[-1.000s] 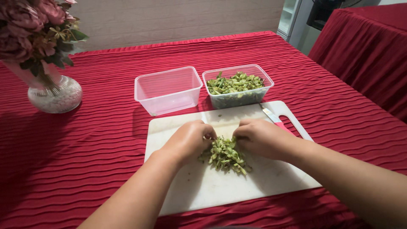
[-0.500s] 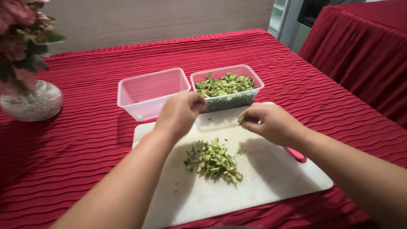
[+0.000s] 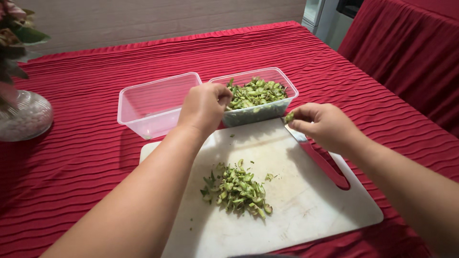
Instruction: The person repeatedly picks up chopped green vegetables from a white cutting board and places them into a clear plastic container. The person uses both hands to gather and transfer the pieces. A knife rests on the board but is not used during the clip.
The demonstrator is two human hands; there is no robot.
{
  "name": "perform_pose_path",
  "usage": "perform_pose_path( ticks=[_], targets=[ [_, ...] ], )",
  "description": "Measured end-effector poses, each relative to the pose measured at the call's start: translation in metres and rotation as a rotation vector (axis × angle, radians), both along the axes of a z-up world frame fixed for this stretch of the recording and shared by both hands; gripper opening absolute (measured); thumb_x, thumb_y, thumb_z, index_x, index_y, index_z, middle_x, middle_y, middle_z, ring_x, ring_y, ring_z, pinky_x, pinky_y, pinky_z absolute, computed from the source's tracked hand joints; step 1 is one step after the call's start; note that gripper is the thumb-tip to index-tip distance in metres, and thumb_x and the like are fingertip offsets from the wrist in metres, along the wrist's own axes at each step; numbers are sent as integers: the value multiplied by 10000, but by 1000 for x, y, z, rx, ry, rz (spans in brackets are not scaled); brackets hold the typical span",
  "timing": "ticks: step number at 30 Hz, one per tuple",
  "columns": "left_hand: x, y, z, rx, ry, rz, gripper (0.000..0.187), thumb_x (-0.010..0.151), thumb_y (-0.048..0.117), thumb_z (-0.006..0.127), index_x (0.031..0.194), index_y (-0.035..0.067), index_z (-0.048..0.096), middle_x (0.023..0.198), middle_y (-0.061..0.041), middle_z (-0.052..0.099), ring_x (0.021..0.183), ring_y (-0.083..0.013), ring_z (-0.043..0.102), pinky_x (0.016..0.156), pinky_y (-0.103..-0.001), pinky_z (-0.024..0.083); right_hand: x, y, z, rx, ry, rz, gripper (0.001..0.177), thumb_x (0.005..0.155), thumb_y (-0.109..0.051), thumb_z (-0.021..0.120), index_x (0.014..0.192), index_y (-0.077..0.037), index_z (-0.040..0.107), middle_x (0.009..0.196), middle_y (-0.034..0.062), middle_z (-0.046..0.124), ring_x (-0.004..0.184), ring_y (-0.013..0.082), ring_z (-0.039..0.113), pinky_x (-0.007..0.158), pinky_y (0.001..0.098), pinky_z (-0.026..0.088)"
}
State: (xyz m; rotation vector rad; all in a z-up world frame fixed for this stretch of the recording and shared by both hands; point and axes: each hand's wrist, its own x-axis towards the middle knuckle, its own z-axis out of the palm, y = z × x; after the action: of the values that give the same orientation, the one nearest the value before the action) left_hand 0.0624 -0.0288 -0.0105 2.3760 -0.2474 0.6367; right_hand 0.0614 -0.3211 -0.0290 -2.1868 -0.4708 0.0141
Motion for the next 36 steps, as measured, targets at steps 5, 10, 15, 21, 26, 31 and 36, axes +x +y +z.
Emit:
perform_pose_path(
  ticks=[5, 10, 15, 21, 26, 31, 36],
  targets=[
    [-9, -4, 6, 195, 35, 31, 218, 888, 208, 640, 1005, 148, 814, 1100, -110, 716, 1013, -324, 676, 924, -445, 516, 13, 2, 2, 49, 20, -9, 225, 925, -146, 694, 1109, -43, 771, 936, 34, 781, 830, 80, 685, 753, 265, 556],
    [-23, 0, 11, 111, -77, -18, 305, 866, 228, 655, 1126, 124, 775, 1185, -113, 687, 991, -321, 680, 886, -442, 519, 29, 6, 14, -21, -86, -2, 214, 938, -144, 701, 1106, -39, 780, 916, 60, 780, 796, 112, 662, 723, 288, 546],
    [-47, 8, 9, -94, -22, -76, 299, 893, 216, 636, 1155, 123, 746, 1170, -92, 694, 832, -239, 726, 804, -361, 567, 48, 17, 35, -105, -233, -14, 238, 937, -192, 706, 1119, -50, 767, 925, 75, 786, 810, 114, 703, 764, 296, 558],
    [-77, 22, -4, -118, 74, -15, 241, 900, 240, 673, 1064, 112, 794, 931, -108, 784, 791, -210, 748, 755, -350, 574, 67, 34, 36, -237, -333, -26, 254, 935, -204, 711, 1132, -52, 763, 934, 132, 753, 799, 211, 706, 750, 372, 543],
    [-94, 36, -15, -113, 322, -22, 282, 868, 271, 710, 1080, 112, 807, 916, -87, 799, 818, -181, 754, 753, -328, 569, 83, 41, 24, -302, -450, 25, 263, 933, -179, 713, 1155, -47, 762, 986, 165, 709, 859, 275, 682, 779, 401, 525],
    [-101, 47, -26, -192, 608, -26, 400, 814, 240, 718, 1184, 96, 759, 972, -74, 793, 843, -183, 771, 770, -309, 583, 85, 50, 20, -275, -322, 60, 306, 948, -141, 636, 1237, -83, 719, 1017, 142, 700, 861, 270, 702, 807, 402, 542],
    [-96, 54, -38, -184, 641, -81, 493, 764, 167, 710, 1247, 71, 735, 1030, -120, 796, 914, -181, 760, 835, -293, 578, 64, 49, 31, -222, -446, 104, 300, 910, -81, 633, 1181, -79, 761, 1047, 109, 664, 868, 234, 677, 773, 365, 535]
  ],
)
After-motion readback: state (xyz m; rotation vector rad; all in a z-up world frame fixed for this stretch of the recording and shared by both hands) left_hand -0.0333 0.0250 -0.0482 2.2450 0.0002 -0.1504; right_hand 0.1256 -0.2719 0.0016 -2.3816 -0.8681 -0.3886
